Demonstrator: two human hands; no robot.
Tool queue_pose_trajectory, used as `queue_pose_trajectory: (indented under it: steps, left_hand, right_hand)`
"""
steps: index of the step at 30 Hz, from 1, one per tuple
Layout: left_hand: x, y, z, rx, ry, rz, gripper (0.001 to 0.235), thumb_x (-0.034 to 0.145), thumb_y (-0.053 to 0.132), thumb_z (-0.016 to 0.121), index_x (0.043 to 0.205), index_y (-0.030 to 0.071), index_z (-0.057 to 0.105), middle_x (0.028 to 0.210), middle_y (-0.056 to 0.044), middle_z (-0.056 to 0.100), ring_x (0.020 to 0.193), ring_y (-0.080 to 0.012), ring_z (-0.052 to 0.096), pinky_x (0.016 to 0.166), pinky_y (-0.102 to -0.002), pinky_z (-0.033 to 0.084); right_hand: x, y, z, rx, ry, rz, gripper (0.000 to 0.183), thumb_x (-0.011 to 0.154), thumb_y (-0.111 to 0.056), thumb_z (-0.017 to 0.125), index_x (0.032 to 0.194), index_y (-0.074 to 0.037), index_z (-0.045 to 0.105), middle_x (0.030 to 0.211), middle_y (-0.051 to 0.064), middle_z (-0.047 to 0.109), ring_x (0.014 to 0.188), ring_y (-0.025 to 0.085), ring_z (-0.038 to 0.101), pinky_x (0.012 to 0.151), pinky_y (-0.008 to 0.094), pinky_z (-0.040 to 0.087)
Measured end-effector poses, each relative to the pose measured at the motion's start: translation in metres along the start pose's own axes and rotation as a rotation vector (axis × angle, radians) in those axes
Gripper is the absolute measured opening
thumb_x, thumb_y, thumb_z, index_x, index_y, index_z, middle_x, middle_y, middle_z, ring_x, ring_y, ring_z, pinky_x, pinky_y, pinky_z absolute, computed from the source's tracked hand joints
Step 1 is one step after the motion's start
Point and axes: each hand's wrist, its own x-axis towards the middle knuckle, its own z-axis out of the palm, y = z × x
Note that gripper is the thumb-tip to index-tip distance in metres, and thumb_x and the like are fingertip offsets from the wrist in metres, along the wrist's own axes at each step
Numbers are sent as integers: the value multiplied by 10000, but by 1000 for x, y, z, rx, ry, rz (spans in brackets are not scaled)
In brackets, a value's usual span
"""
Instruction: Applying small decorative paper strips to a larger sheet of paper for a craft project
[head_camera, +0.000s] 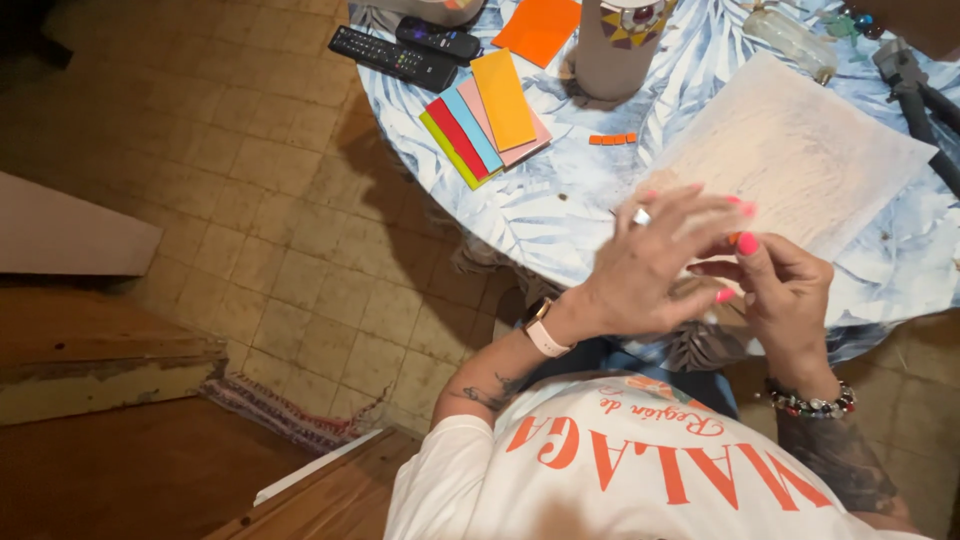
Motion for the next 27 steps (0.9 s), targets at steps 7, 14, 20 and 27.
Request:
queue_pose_trajectory:
  steps: [7,14,20,27]
  left_hand:
    - [-15,-40,-27,-181,-6,190,447,846,227,582,1229,122,376,1256,-69,457,1218,-239,440,1024,-358,405]
    - [-3,-164,-106,297,138,-371,290,667,-63,375,942,26,402,962,-159,499,800,-309,485,706,-425,379]
    - [38,-251,-140,545,119,-268,446,514,-202,294,897,22,333,1053,-82,580,865,-286,376,582,-423,369]
    - [49,-308,-133,619,-4,-418,466,531,-121,410,942,48,270,1054,-36,609,949,-357,477,802,-574,273]
  right_hand:
    - [5,25,-11,69,-27,-111,200,927,-150,471,879,41,503,799,138,543,749,248,596,747,339,559]
    - [7,8,-5,-71,-49,-48,246,939,-163,438,880,65,509,821,174,562,751,247,589,755,323,536]
    - [14,30,-13,-5,46,-33,243,966,-167,434,899,63,479,841,174,539,801,256,571,782,338,530]
    - [21,36,-16,-49,53,-71,209,958,-114,431,908,82,483,839,195,537,802,273,574,790,343,528]
